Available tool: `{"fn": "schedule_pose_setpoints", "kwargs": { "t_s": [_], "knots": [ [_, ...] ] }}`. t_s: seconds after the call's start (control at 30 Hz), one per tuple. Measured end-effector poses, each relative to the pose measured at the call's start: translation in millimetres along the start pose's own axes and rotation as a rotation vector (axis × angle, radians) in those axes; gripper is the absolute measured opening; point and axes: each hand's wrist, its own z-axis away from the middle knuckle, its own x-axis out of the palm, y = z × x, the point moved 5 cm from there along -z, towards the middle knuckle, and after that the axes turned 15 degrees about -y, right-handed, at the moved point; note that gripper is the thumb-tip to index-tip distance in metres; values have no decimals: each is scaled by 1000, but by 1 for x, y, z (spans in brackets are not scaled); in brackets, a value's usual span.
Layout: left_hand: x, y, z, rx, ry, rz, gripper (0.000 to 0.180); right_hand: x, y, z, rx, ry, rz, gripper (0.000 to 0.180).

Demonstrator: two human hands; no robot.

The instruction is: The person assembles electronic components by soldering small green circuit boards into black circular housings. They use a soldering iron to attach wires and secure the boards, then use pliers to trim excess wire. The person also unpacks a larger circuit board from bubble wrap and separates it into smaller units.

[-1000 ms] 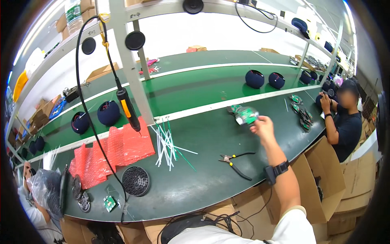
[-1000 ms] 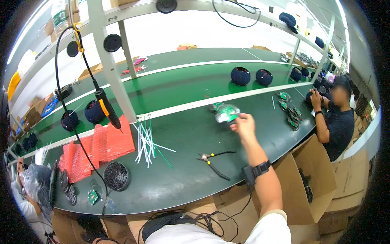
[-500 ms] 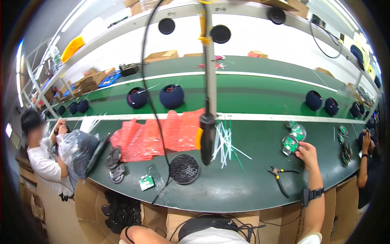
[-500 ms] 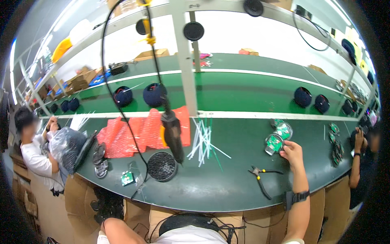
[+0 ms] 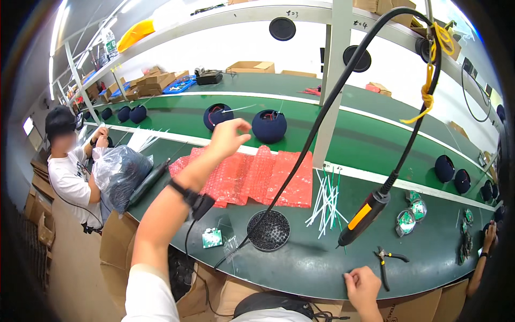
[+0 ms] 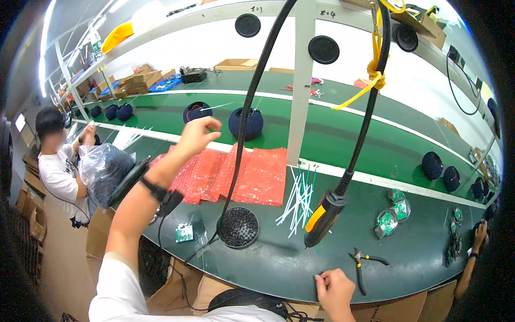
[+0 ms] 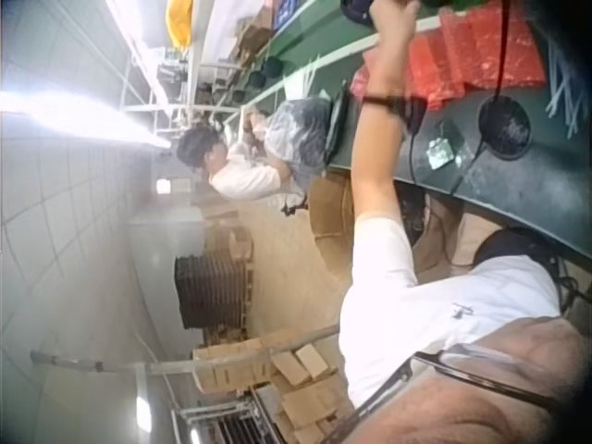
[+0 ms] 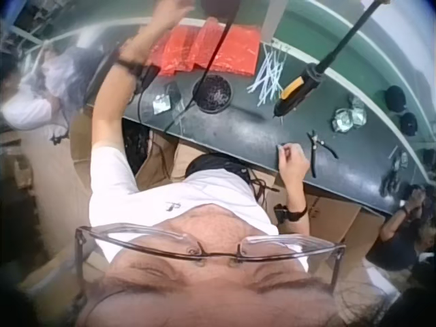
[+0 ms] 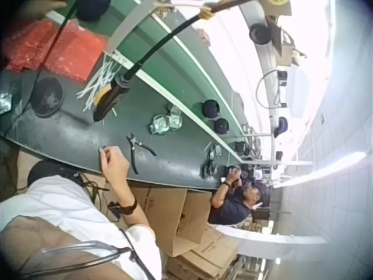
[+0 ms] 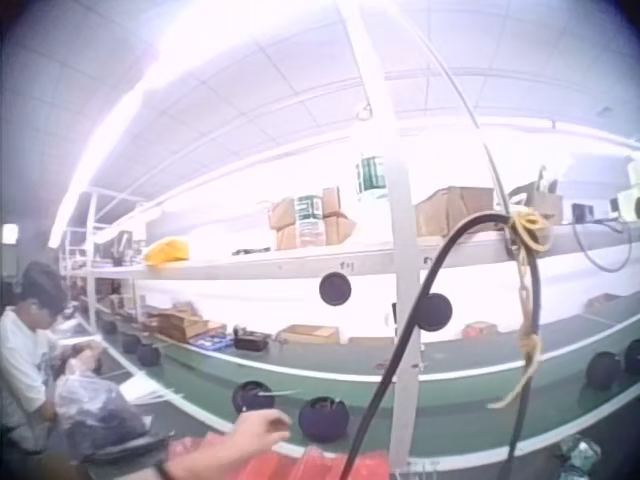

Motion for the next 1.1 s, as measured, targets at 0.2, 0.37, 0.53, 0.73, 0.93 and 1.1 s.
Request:
{"fn": "schedule_pose_setpoints", "kwargs": {
  "t_s": [0.2,0.37,0.53,0.73,0.93,1.1],
  "knots": [
    [89,-24,-87,-18,-12,-369,58,1,-5,0,-46,102,79,21],
    [89,-14,-83,-64,-12,-568,62,-2,-9,-1,-47,113,98,22],
    [29,33,-12,57,192,-398,62,-6,-4,3,-70,124,32,20],
    [-64,115,195,206,330,-104,50,-59,21,13,20,296,236,34],
    [-23,217,302,424,-250,-309,46,-57,53,10,66,140,569,34],
    [78,252,265,570,-670,-250,28,-67,53,13,-12,241,243,26]
  ]
}}
